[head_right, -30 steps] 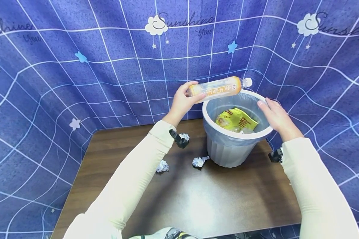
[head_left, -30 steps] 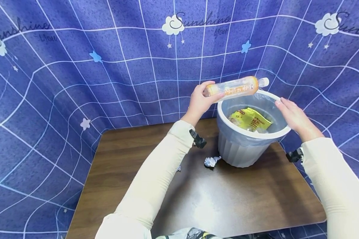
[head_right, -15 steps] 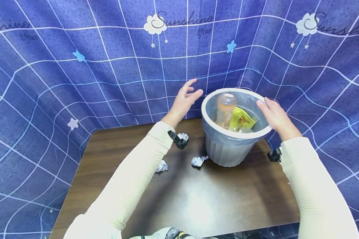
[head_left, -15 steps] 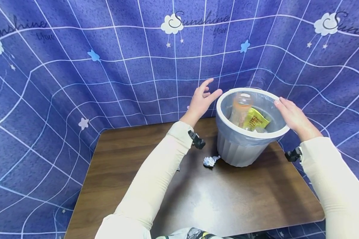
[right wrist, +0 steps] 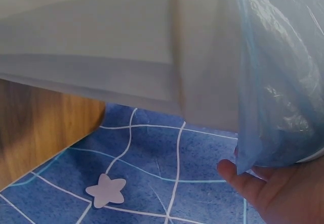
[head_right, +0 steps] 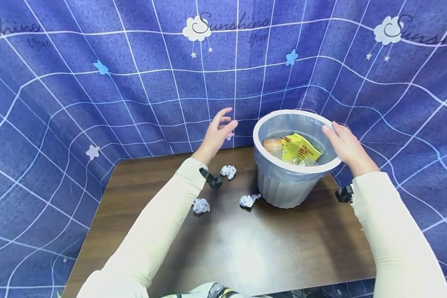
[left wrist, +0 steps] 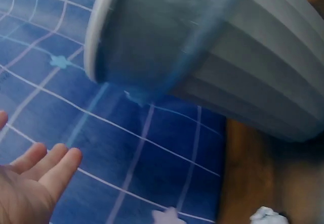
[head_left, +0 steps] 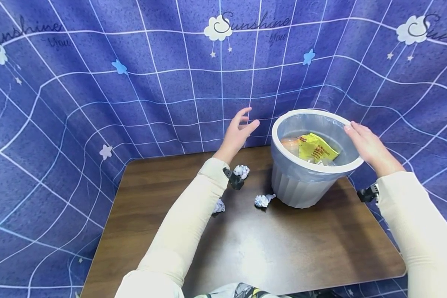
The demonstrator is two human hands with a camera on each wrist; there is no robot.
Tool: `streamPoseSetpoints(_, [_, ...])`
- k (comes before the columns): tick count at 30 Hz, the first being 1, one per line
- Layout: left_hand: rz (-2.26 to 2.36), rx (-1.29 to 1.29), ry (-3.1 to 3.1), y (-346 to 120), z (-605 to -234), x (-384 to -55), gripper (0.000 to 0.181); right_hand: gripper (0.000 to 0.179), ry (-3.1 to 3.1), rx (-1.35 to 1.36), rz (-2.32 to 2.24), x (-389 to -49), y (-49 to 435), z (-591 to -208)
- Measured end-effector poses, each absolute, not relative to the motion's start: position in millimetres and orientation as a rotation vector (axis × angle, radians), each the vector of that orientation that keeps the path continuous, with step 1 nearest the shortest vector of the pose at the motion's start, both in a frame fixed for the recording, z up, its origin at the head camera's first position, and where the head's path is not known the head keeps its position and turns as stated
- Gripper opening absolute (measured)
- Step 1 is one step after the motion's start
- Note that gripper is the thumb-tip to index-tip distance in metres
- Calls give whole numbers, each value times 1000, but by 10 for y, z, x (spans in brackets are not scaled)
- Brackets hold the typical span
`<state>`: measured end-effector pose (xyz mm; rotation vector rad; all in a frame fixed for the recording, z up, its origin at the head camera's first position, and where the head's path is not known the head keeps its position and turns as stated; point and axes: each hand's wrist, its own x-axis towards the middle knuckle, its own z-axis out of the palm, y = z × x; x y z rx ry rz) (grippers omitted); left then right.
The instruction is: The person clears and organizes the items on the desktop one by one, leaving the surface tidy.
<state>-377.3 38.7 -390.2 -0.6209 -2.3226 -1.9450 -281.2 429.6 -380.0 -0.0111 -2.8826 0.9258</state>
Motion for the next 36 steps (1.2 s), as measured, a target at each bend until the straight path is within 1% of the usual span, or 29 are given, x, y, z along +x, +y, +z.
streamPoseSetpoints(6, [-2061, -605, -2298, 382, -4348, -3764, 56, 75, -2877, -4, 919, -2807, 4288, -3803])
streamPoseSetpoints(12, [-2160, -508, -2335, 419, -4926, -3757, 58, 74, -2868, 1, 930, -2812, 4289, -3808])
streamPoseSetpoints(17, [-2171, -444, -2388, 454, -5354, -3649, 58, 75, -2854, 12, 928, -2824, 4269, -3820])
streamPoseSetpoints(21, [-2118, -464, -2525, 504, -5664, -3519, 60, 75, -2848, 12, 924, -2828, 4281, -3830])
streamPoseSetpoints(25, [-2082, -517, -2635, 530, -5914, -3391, 60, 75, -2846, 16, 934, -2821, 4298, -3830])
streamPoseSetpoints(30, [-2042, -612, -2719, 539, -6137, -3286, 66, 75, -2842, 9, 927, -2807, 4315, -3837])
streamPoseSetpoints(36, [-1614, -784, -2924, 571, -6259, -3203, 74, 75, -2838, -1, 939, -2794, 4345, -3845])
